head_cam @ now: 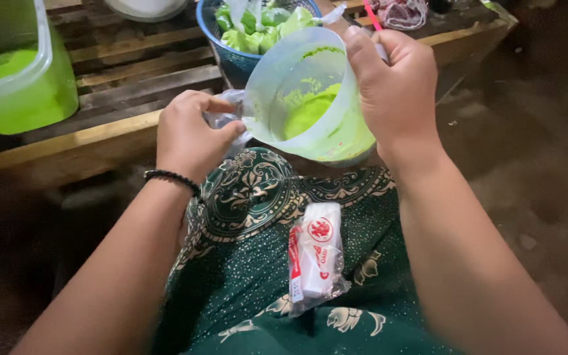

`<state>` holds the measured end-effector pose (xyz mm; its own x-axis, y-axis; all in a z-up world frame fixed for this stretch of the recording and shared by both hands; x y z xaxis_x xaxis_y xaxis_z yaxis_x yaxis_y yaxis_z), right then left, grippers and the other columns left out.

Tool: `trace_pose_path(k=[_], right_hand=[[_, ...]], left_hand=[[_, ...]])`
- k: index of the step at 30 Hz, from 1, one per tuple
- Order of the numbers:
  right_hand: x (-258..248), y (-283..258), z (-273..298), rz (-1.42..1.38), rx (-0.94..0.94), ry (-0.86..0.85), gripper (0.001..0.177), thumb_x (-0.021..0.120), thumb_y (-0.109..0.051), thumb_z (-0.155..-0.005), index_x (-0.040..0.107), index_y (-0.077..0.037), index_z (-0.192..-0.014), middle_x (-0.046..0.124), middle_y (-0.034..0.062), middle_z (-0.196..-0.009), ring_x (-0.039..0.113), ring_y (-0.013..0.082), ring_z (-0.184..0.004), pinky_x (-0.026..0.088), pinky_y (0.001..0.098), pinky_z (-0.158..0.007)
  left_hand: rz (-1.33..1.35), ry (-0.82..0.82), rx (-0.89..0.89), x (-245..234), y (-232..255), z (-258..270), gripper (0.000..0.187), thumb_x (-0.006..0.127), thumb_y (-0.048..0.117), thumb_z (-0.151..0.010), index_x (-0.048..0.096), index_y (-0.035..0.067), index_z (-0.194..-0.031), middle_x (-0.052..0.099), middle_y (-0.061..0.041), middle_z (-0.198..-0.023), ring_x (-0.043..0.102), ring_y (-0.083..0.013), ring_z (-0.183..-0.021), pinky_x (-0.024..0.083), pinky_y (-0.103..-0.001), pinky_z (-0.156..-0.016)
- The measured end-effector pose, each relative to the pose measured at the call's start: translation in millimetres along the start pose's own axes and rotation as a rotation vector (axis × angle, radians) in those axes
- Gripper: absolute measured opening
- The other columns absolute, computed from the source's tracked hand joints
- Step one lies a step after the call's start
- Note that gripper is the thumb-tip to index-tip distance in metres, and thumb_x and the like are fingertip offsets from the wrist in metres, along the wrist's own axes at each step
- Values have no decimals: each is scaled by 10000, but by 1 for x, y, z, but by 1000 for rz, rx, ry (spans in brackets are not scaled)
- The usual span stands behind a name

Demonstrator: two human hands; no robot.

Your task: The person pours a green blended mixture from a pitcher into small plastic bags, ties each bag, and places it into a blue basket. The person repeats this process multiple times.

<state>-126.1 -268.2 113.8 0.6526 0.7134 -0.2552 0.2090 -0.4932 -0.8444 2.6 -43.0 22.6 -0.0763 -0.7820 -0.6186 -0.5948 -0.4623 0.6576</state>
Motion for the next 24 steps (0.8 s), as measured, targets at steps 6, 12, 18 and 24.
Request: trace_pose_path(k=[6,12,18,24], right_hand=[[-14,3,5,119,-8,50,377,710,-320,-1033,655,-25,-805,552,-87,-700,434,14,-657,405,252,-582],[-11,-1,2,282,-157,73,415,755,-320,-1027,621,-21,-773,504,-47,-644,412,43,-630,390,298,-552],[-10,-3,-3,410,-190,89,467,785,-335,-1015,597,-13,-733,494,-1,-596,410,80,-573,388,322,-541],[-11,-3,-5,483,-270,79,450,806,-338,-1019,633,0,-777,549,53,-610,474,116,-553,415,335,-557]], left_hand=[[12,-32,-34,12,22,1,362,921,184,-623,774,55,-927,705,-116,-1005,682,-281,-945,537,-372,-853],[29,-49,48,17,18,-3,284,811,85,-665,803,77,-949,705,-122,-1048,679,-286,-998,542,-370,-893],[54,-65,84,25,17,-11,324,798,88,-651,798,63,-974,714,-120,-1125,664,-297,-1073,515,-381,-966],[55,-108,87,30,14,-15,340,796,106,-660,792,62,-996,725,-115,-1137,668,-297,-1096,515,-380,-992]])
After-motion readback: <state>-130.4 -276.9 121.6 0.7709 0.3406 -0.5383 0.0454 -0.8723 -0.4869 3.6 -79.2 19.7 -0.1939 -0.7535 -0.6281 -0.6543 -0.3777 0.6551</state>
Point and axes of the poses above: each hand's wrist, its own z-axis away from the middle knuckle, its own x-axis out of the palm, y = z × x, the point moved 2 cm from there along -z, towards the middle knuckle
